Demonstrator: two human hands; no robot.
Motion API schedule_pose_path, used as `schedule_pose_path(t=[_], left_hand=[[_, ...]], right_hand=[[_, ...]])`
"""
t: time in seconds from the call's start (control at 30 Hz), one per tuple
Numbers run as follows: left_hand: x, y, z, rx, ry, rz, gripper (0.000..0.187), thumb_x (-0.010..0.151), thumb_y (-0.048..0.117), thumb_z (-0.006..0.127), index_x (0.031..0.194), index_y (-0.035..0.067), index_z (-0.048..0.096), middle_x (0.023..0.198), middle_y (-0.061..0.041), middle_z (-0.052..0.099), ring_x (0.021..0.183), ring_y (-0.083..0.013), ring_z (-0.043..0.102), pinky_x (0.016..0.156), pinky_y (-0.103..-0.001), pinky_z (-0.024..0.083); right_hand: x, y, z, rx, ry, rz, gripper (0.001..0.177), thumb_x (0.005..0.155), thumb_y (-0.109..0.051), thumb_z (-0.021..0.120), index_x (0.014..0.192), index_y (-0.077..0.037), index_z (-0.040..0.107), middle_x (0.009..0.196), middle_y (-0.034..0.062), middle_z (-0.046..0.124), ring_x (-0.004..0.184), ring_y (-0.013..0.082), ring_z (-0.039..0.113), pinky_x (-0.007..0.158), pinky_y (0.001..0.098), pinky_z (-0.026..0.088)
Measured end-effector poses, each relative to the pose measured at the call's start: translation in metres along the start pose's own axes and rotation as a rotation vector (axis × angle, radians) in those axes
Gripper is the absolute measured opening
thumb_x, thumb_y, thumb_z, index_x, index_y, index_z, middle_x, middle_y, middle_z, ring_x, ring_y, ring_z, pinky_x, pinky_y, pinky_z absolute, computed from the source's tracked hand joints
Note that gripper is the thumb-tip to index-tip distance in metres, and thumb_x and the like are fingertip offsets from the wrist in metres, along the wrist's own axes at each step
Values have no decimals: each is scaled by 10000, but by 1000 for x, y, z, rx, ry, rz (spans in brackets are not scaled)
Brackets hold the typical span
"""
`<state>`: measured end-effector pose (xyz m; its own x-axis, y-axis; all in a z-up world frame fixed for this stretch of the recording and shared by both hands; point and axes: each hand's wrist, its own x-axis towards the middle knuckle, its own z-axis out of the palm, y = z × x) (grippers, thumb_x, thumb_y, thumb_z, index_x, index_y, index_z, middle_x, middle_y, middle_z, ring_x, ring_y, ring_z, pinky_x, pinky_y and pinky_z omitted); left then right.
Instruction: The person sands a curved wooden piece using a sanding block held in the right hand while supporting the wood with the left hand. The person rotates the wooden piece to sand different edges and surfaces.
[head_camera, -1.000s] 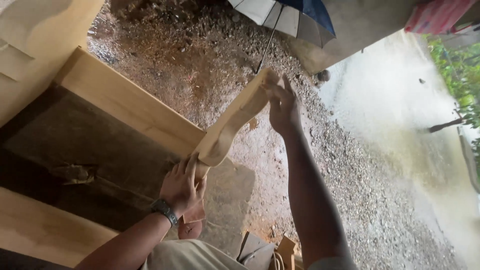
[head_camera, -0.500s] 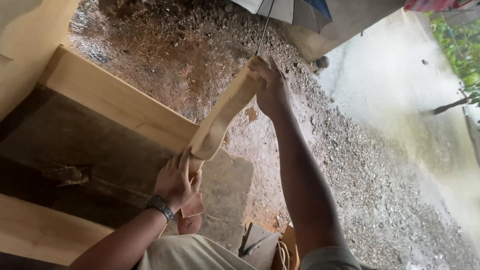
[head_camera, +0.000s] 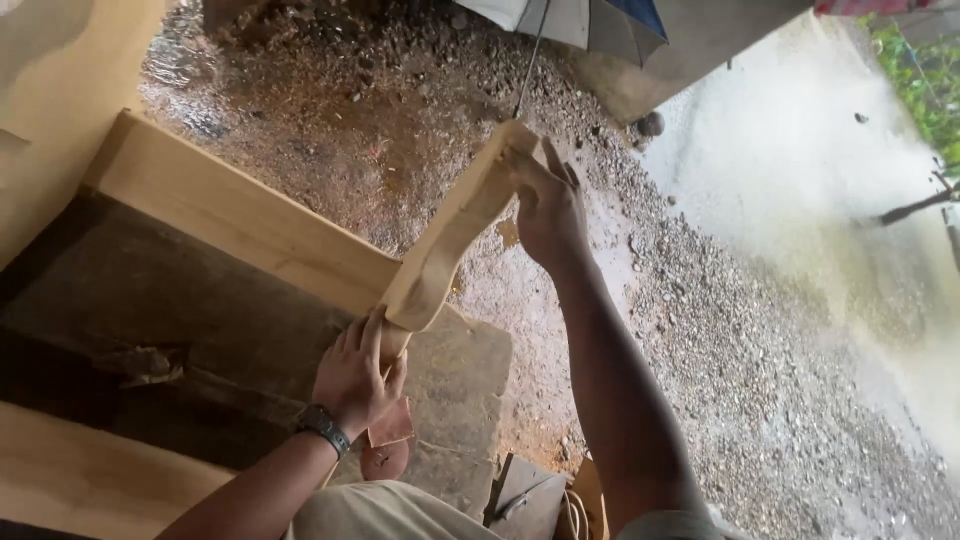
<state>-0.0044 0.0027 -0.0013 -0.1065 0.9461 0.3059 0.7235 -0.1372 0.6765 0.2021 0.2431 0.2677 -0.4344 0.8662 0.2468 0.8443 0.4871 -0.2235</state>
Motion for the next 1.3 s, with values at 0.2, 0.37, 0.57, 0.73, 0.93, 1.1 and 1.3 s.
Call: schedule_pose_path(t=[0.2, 0.37, 0.57, 0.73, 0.93, 1.1, 1.3], left_hand=[[-7, 2, -1, 42, 18, 44, 896, 921, 412, 829, 1727, 64, 651, 1436, -187, 795, 1226, -403, 864, 834, -534, 735], [-5, -1, 0, 3, 21, 33, 893, 927, 414, 824, 1726, 61, 643, 1422, -203, 797, 1210, -427, 866, 841, -537, 735], [0, 1, -4, -12, 33, 30, 908, 920, 379, 843, 1738, 46, 631, 1408, -233, 797, 1209, -455, 863, 832, -550, 738], [1, 2, -11, -133, -130, -46, 887, 1046, 387, 761, 1827, 59, 501, 1576, -265, 744, 1257, -482, 785, 959, -645, 702], [-6, 0, -14, -121, -85, 3, 852, 1053, 383, 769, 1792, 25, 539, 1585, -268, 751, 1284, -478, 792, 980, -623, 709], [-3, 1, -14, -142, -151, -57, 862, 1060, 408, 754, 1807, 43, 527, 1580, -247, 742, 1299, -465, 779, 960, -624, 720], [-5, 0, -11, -105, -35, 21, 834, 1062, 392, 768, 1779, 18, 563, 1573, -270, 761, 1262, -481, 803, 962, -614, 706]], right_hand=[[-2, 2, 13, 21, 47, 75, 412, 1305, -119, 487, 1464, -133, 867, 1731, 343, 679, 1691, 607, 513, 1371, 745, 447], [2, 17, 16, 53, 64, 40, 412, 1267, -91, 534, 1446, -183, 893, 1717, 294, 715, 1733, 598, 452, 1360, 869, 365], [23, 25, 14, 184, 22, -76, 452, 1311, -183, 473, 1533, 8, 818, 1691, 286, 740, 1737, 453, 535, 1550, 612, 85], [13, 32, 25, 191, 75, -30, 479, 1346, -320, 455, 1640, -97, 760, 1987, 282, 218, 1857, 578, 67, 1463, 900, 241], [1, 22, 17, 343, -42, 170, 617, 1305, -441, 408, 1641, -33, 726, 1883, 313, 234, 1729, 539, 364, 1357, 770, 506], [7, 51, 43, 257, 41, 166, 611, 1303, -511, 421, 1582, -88, 764, 1445, 185, 467, 1194, 321, 720, 953, 505, 842], [9, 37, 29, 273, -63, 350, 665, 1254, -567, 459, 1612, -71, 721, 1443, 183, 451, 1288, 339, 687, 1058, 522, 806]])
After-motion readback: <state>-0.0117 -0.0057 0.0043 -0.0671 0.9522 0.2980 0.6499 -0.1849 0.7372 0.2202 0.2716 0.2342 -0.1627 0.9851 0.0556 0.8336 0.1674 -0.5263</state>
